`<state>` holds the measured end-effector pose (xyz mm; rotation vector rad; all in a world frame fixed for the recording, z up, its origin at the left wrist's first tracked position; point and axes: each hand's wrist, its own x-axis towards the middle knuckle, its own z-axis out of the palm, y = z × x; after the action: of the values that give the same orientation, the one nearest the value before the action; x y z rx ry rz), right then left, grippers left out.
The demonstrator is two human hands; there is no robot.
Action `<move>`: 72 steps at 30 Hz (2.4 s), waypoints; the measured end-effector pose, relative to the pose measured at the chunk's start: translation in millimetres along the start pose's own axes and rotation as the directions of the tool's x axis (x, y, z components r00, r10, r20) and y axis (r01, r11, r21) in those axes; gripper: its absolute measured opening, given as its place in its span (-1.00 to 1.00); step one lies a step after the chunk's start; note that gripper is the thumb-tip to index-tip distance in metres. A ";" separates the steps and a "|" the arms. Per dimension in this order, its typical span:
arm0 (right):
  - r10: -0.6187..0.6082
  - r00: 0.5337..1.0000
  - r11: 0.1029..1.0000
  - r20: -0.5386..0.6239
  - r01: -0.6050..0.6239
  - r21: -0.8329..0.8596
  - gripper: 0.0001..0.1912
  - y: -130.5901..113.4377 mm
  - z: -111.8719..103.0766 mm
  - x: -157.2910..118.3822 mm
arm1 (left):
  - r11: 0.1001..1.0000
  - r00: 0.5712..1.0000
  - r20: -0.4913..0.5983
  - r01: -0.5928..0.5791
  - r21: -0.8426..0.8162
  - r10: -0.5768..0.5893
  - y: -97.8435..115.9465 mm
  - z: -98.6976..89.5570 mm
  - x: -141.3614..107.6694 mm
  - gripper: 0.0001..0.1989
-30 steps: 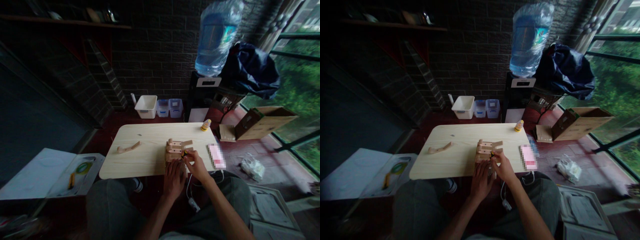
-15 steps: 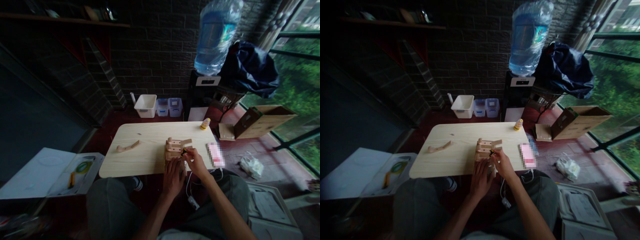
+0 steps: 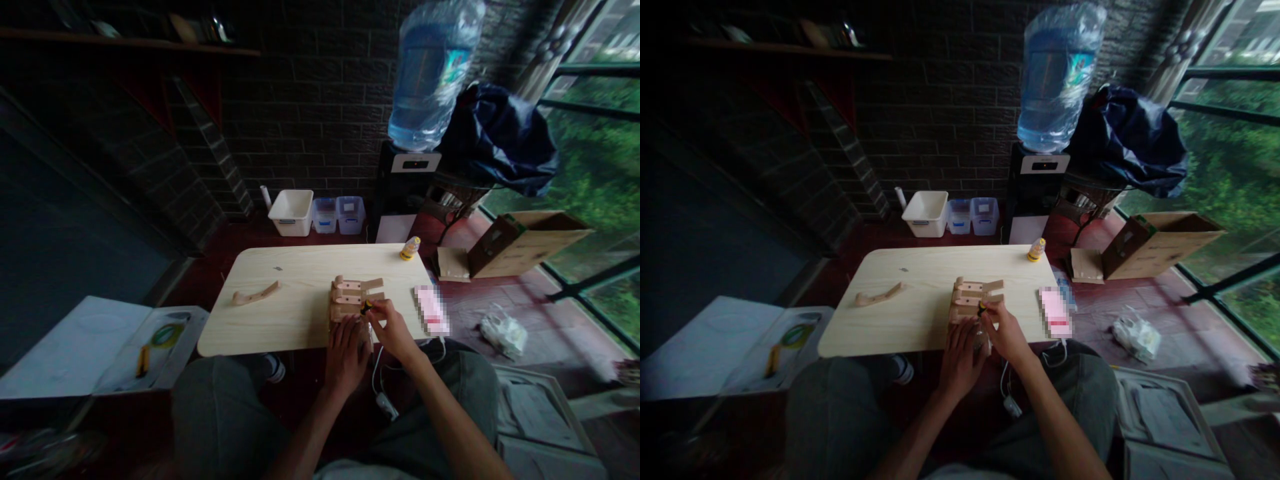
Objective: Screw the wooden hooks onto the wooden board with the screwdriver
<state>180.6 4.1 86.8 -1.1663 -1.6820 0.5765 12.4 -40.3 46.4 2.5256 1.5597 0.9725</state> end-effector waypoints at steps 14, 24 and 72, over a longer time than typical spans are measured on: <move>-0.032 0.998 0.999 -0.052 0.032 -0.012 -0.71 -1.6 2.0 1.1 | 1.000 1.000 0.010 0.008 -0.012 -0.008 0.7 -1.0 0.1 -0.45; 0.035 0.999 0.999 -0.024 -0.036 -0.004 -0.74 -0.6 2.1 -0.6 | 0.999 0.999 0.025 0.027 -0.029 -0.027 0.8 1.1 -0.2 -0.43; 0.025 0.998 0.999 -0.056 -0.023 0.043 -0.75 3.7 6.2 -3.0 | 0.999 0.999 0.013 0.033 -0.022 -0.033 -1.5 0.6 -1.1 -0.50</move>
<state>176.8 3.9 80.0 -1.1640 -1.6029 0.5862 11.3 -40.2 44.9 2.4781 1.5735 0.9629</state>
